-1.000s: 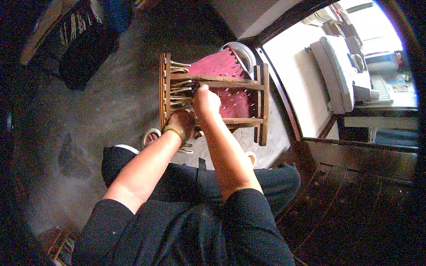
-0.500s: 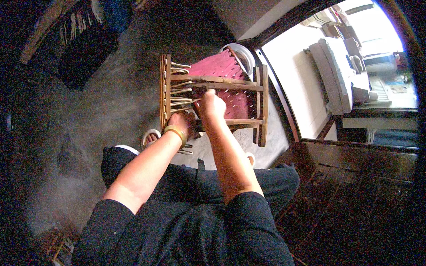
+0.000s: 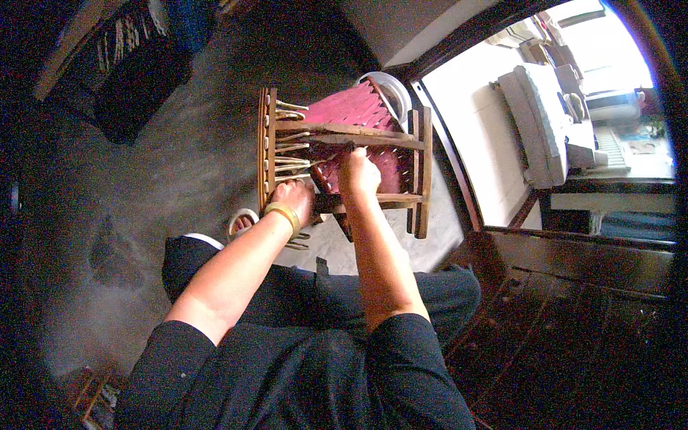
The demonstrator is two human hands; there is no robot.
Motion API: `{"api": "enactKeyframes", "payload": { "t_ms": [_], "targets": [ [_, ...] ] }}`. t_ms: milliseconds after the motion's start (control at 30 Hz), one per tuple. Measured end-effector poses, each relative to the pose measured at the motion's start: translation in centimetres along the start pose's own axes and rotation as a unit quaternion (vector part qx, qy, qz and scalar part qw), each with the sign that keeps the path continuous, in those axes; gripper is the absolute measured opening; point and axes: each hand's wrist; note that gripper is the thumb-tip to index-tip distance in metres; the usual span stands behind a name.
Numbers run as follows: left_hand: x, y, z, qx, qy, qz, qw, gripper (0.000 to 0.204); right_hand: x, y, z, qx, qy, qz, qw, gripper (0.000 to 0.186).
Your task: The person is repairing a wooden chair with a red cushion. They use a screwdriver to tighten screws on the chair's frame, focusing on the joints and legs. The person adjusts the chair's position to access different areas.
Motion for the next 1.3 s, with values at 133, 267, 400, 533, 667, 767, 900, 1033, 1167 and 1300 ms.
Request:
{"api": "enactKeyframes", "payload": {
  "t_ms": [133,267,400,533,667,767,900,1033,1167,1300],
  "targets": [
    [1.0,-0.2,0.0,0.004,0.08,-0.002,0.997,0.024,-0.3,1.6,-0.2,-0.011,0.003,0.042,0.999,0.016],
    [1.6,-0.2,-1.8,0.012,0.038,-0.039,0.998,0.024,-0.3,3.8,-2.0,-0.041,0.039,0.112,0.992,0.018],
    [0.6,0.2,-1.5,0.007,-0.006,0.006,1.0,0.031,0.2,0.0,-0.2,-0.006,-0.004,0.011,1.0,0.017],
    [1.0,-0.6,-0.3,0.011,0.062,-0.002,0.998,0.028,-0.3,0.4,-0.2,-0.02,-0.002,0.033,0.999,0.018],
    [1.9,0.0,-2.1,0.003,0.043,-0.06,0.997,0.021,-0.3,3.4,-2.3,-0.041,0.014,0.11,0.993,0.02],
    [0.3,-0.1,0.2,-0.017,0.04,0.017,0.999,0.024,0.2,0.7,-0.9,-0.051,0.003,0.044,0.998,0.018],
    [0.5,0.2,-1.5,-0.013,-0.028,-0.004,1.0,0.028,-0.1,-1.7,-0.5,-0.025,-0.034,0.023,0.999,0.018],
    [0.7,-0.3,0.0,-0.024,0.048,-0.009,0.999,0.029,-0.4,-0.2,-0.5,-0.044,-0.022,0.038,0.998,0.017],
    [0.3,0.1,-1.4,-0.005,-0.033,-0.017,0.999,0.024,0.2,-1.7,-0.9,-0.059,-0.046,0.028,0.997,0.017],
    [0.6,0.0,-1.8,0.024,-0.014,-0.012,1.0,0.029,1.3,-2.8,-0.4,-0.124,-0.058,0.016,0.99,0.017]
  ]
}}
Point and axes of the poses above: each hand's wrist, its own x-axis towards the middle knuckle, its own z-axis out of the back of the hand, y = z × x, and after that the axes turned 5 degrees about z, right-handed
